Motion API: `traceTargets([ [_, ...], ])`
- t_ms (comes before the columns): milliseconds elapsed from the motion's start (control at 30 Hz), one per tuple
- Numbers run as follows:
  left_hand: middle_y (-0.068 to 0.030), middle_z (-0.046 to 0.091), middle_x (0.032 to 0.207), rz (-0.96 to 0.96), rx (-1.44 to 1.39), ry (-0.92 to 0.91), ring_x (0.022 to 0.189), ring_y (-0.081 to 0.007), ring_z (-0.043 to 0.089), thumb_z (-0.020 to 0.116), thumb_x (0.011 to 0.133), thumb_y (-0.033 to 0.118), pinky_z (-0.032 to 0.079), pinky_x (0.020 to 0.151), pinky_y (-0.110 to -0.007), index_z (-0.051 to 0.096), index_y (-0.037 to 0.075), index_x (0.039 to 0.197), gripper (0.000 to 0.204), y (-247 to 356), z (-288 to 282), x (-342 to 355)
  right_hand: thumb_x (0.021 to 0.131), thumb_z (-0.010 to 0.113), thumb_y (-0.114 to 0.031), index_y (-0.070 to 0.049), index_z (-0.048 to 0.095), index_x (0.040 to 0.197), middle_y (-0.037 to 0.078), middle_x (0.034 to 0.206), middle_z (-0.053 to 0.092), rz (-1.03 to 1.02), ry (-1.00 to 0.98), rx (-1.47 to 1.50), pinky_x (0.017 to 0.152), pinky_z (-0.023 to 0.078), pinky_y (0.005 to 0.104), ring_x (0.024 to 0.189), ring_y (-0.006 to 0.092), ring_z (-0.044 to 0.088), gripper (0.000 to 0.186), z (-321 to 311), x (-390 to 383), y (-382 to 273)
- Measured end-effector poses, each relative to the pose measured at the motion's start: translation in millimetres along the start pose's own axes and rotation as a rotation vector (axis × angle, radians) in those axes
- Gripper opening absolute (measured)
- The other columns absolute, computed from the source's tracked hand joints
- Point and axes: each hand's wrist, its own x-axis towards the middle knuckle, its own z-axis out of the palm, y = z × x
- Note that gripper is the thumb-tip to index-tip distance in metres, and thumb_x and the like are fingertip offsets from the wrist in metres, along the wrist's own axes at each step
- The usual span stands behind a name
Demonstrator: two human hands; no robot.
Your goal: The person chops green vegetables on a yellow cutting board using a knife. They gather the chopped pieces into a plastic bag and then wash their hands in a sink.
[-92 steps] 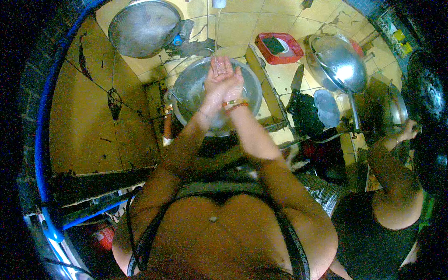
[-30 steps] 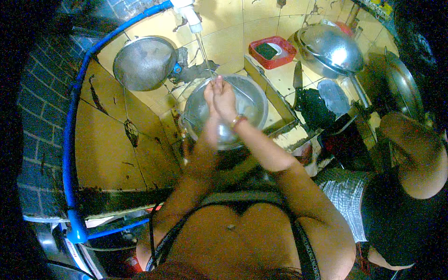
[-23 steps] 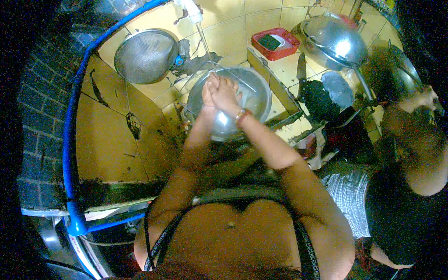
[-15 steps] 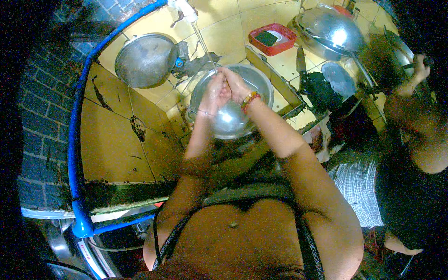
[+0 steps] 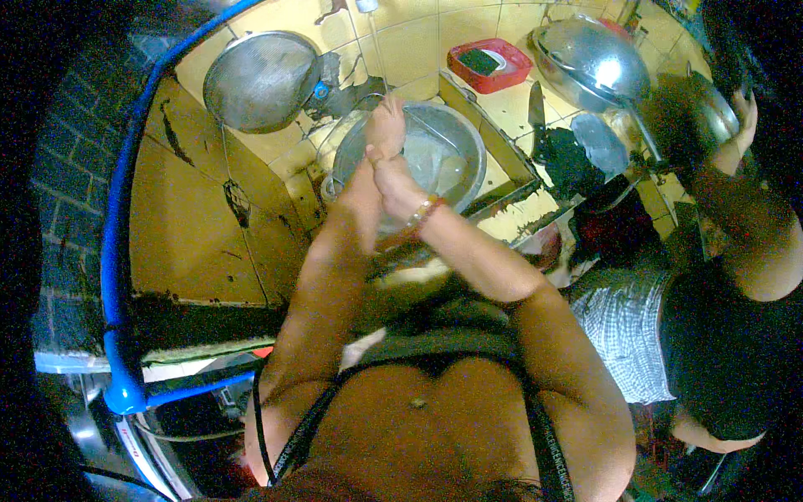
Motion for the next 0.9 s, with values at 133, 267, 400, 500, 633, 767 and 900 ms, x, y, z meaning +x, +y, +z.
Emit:
traceTargets([
  [133, -0.0283, 0.068, 0.100, -0.094, 0.239, -0.216, 0.089, -0.0461, 0.068, 0.049, 0.098, 0.027, 0.054, 0.075, -0.054, 0.066, 0.002, 0.107, 0.032, -42, -23, 4, 0.096, 0.069, -0.024, 0.005, 0.058, 0.116, 0.012, 0.100, 0.069, 0.139, -0.318, -0.111, 0.074, 0.060, 0.0337, 0.082, 0.0190, 0.069, 0.037, -16, 12, -16],
  [267, -0.0257, 0.070, 0.093, 0.041, 0.092, -0.330, 0.085, -0.0396, 0.071, 0.056, 0.088, 0.019, 0.056, 0.075, -0.048, 0.072, 0.001, 0.096, 0.025, -66, -18, 5, 0.097, 0.066, -0.015, 0.005, 0.064, 0.105, 0.009, 0.090, 0.071, -0.115, -0.284, -0.523, 0.065, 0.060, 0.0328, 0.073, 0.0172, 0.069, 0.021, -46, 22, -83],
  [400, -0.0248, 0.070, 0.088, 0.012, 0.033, -0.543, 0.084, -0.0367, 0.072, 0.059, 0.084, 0.014, 0.056, 0.078, -0.045, 0.074, 0.000, 0.090, 0.022, -65, -54, -15, 0.101, 0.060, -0.018, 0.004, 0.069, 0.110, 0.008, 0.086, 0.072, -0.720, -0.167, -0.726, 0.074, 0.057, 0.0303, 0.077, 0.0152, 0.068, 0.026, -11, 44, -180],
  [500, -0.0215, 0.071, 0.100, -0.059, 0.061, -0.570, 0.093, -0.0337, 0.072, 0.057, 0.083, 0.008, 0.055, 0.087, -0.043, 0.075, 0.004, 0.101, 0.026, -46, -63, -30, 0.103, 0.053, -0.025, -0.001, 0.058, 0.133, 0.016, 0.113, 0.068, -1.280, -0.300, -0.740, 0.090, 0.051, 0.0342, 0.103, 0.0224, 0.064, 0.039, 55, 30, -248],
  [633, -0.0191, 0.068, 0.122, -0.060, 0.019, -0.529, 0.112, -0.0303, 0.065, 0.053, 0.080, -0.002, 0.049, 0.100, -0.041, 0.069, 0.007, 0.119, 0.043, -47, -45, -35, 0.102, 0.054, -0.029, -0.008, 0.047, 0.144, 0.021, 0.120, 0.063, -1.609, -0.616, -1.300, 0.100, 0.047, 0.0414, 0.113, 0.0326, 0.060, 0.048, 106, 28, -317],
  [767, -0.0179, 0.063, 0.132, -0.152, -0.061, -0.624, 0.124, -0.0315, 0.059, 0.048, 0.079, -0.007, 0.045, 0.106, -0.041, 0.062, 0.006, 0.129, 0.054, -60, -44, -37, 0.098, 0.055, -0.038, -0.008, 0.051, 0.130, 0.022, 0.101, 0.064, -1.391, -0.405, -1.809, 0.088, 0.050, 0.0485, 0.094, 0.0393, 0.062, 0.044, 128, -4, -326],
  [900, -0.0212, 0.065, 0.125, -0.097, 0.087, -0.528, 0.118, -0.0341, 0.062, 0.053, 0.082, 0.000, 0.047, 0.103, -0.042, 0.065, 0.007, 0.126, 0.046, -73, -52, -46, 0.100, 0.041, -0.039, -0.005, 0.068, 0.096, 0.021, 0.079, 0.070, -1.571, -0.190, -1.921, 0.074, 0.054, 0.0536, 0.077, 0.0442, 0.067, 0.043, 140, -13, -320],
])
